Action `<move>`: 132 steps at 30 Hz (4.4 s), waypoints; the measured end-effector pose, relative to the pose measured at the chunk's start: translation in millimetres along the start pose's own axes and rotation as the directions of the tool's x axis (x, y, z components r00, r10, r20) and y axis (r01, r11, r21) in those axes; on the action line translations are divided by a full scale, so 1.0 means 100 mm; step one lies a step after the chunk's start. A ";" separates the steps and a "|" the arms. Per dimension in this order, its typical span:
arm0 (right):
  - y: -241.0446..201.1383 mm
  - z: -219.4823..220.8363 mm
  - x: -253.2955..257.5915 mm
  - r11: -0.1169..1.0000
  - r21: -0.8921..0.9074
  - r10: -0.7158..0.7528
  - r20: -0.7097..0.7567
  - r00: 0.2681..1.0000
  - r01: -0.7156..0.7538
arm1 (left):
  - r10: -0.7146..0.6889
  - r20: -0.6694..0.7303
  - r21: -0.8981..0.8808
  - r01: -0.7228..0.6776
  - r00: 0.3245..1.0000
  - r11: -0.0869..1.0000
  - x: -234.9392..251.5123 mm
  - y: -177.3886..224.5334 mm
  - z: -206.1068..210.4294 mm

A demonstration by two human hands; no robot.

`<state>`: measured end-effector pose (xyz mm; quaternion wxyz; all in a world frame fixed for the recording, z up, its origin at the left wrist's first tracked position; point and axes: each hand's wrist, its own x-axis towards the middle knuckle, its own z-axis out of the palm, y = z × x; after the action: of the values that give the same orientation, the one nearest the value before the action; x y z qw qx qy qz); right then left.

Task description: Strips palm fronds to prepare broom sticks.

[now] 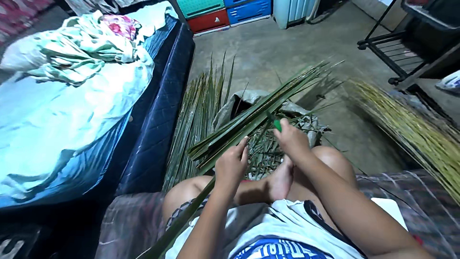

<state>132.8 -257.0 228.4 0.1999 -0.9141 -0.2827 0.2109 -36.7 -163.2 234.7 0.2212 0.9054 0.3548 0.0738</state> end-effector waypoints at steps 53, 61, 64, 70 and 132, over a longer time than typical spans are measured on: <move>-0.29 0.34 -0.27 0.979 0.001 -0.187 0.408 0.893 0.204 | -0.214 0.211 0.094 0.198 0.954 0.976 0.00 -0.04 0.05; -0.30 0.33 -0.20 0.963 -0.128 -0.180 0.341 0.923 0.235 | -0.185 0.148 0.092 0.173 0.972 0.981 0.02 0.01 0.07; -0.29 0.34 -0.19 0.957 -0.150 -0.189 0.330 0.925 0.249 | -0.186 0.166 0.083 0.174 0.968 0.981 0.03 0.02 0.06; -0.13 0.30 0.01 0.989 -0.100 -0.083 0.201 0.976 0.105 | -0.190 0.201 0.030 0.188 0.961 0.982 0.01 -0.03 0.00; -0.01 0.07 0.12 1.000 -0.010 -0.011 0.071 0.997 0.012 | -0.108 0.337 -0.059 0.135 0.935 0.989 -0.07 -0.03 0.13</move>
<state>138.0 -247.9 219.9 0.1863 -0.9055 -0.2959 0.2405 -39.5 -170.6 222.3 0.3184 0.8716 0.3642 -0.0797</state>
